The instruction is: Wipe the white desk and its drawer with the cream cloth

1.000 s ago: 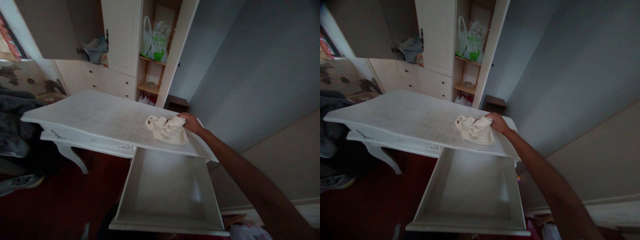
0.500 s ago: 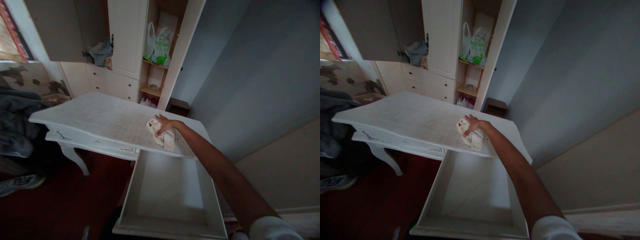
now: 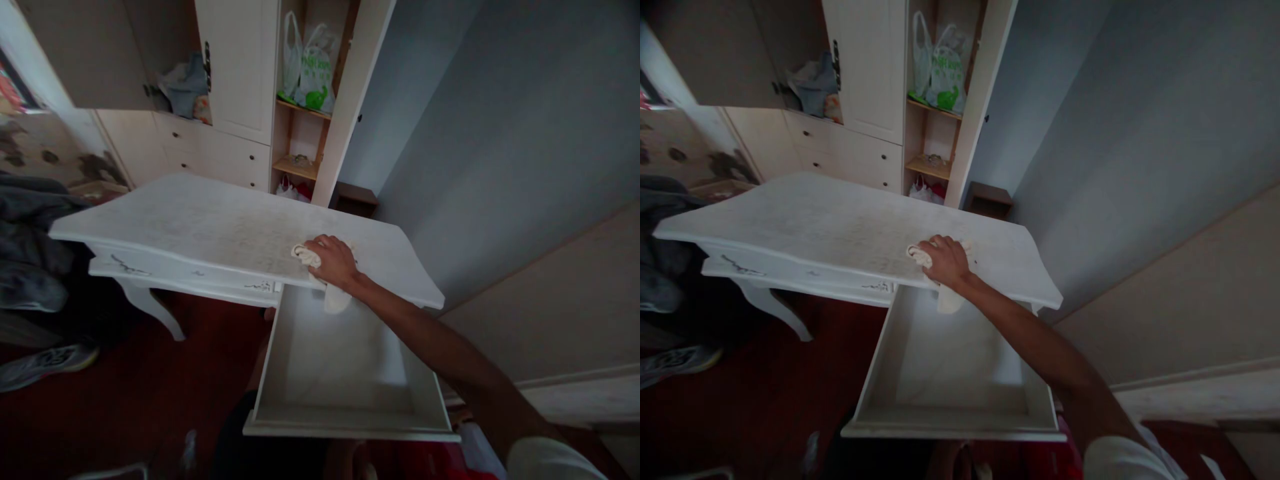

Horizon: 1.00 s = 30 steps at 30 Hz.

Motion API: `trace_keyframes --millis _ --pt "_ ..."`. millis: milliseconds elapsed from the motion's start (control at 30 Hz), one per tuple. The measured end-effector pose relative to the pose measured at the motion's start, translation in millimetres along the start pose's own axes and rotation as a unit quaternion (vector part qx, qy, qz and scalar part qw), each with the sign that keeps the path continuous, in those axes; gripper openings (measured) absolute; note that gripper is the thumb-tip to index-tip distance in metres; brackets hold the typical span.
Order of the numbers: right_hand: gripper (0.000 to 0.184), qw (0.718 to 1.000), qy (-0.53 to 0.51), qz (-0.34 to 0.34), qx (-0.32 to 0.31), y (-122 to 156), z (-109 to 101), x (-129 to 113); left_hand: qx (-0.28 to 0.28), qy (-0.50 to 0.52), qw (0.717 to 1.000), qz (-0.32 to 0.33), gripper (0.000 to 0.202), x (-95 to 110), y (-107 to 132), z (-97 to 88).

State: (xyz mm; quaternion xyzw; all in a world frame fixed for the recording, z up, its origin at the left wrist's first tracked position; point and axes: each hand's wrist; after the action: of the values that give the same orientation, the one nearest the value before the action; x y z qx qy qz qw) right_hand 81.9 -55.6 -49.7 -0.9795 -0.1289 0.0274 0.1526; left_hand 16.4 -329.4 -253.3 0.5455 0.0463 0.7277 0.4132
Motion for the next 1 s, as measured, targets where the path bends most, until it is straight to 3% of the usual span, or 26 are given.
trace_keyframes --millis 133,233,433,500,600,733,867,1000 --pt "0.056 0.994 -0.074 -0.054 -0.058 68.4 -10.1 6.9 -0.083 -0.039 0.995 -0.046 0.031 6.2 -23.3 -14.3" --pt "0.061 0.980 -0.121 -0.090 -0.126 115.7 -1.7 27.1 -0.157 -0.072 0.981 -0.094 0.035 10.8 -44.3 -15.6" --pt "0.058 0.987 -0.035 -0.002 -0.155 184.8 35.7 98.6 -0.270 -0.120 0.942 -0.159 0.043 9.9 -74.0 -6.5" --pt "0.063 0.985 -0.020 0.039 -0.166 196.6 44.0 115.4 -0.292 -0.137 0.931 -0.170 0.044 8.2 -79.4 -5.1" --pt "0.086 0.977 -0.026 0.147 -0.152 204.2 52.9 121.4 -0.300 -0.172 0.920 -0.186 0.045 5.3 -85.7 -4.2" --pt "0.117 0.926 -0.045 0.355 -0.115 208.2 68.7 106.7 -0.283 -0.194 0.920 -0.189 0.039 1.9 -88.0 -7.9" --pt "0.115 0.891 -0.077 0.433 -0.112 212.0 87.6 98.2 -0.265 -0.165 0.936 -0.160 0.039 0.0 -83.1 -14.5" --pt "0.097 0.893 -0.130 0.428 -0.048 203.3 96.2 108.0 -0.266 -0.152 0.940 -0.152 0.044 -0.4 -80.3 -14.1"
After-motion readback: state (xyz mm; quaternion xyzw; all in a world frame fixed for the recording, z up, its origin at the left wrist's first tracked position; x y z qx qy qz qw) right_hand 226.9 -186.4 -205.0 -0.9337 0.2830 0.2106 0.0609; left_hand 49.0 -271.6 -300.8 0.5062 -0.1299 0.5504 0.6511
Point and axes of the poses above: each hand's wrist, its own y-axis away from the middle knuckle, its own z-axis out of the palm, x = y × z, and after that the axes turned 13 degrees about z, right-handed
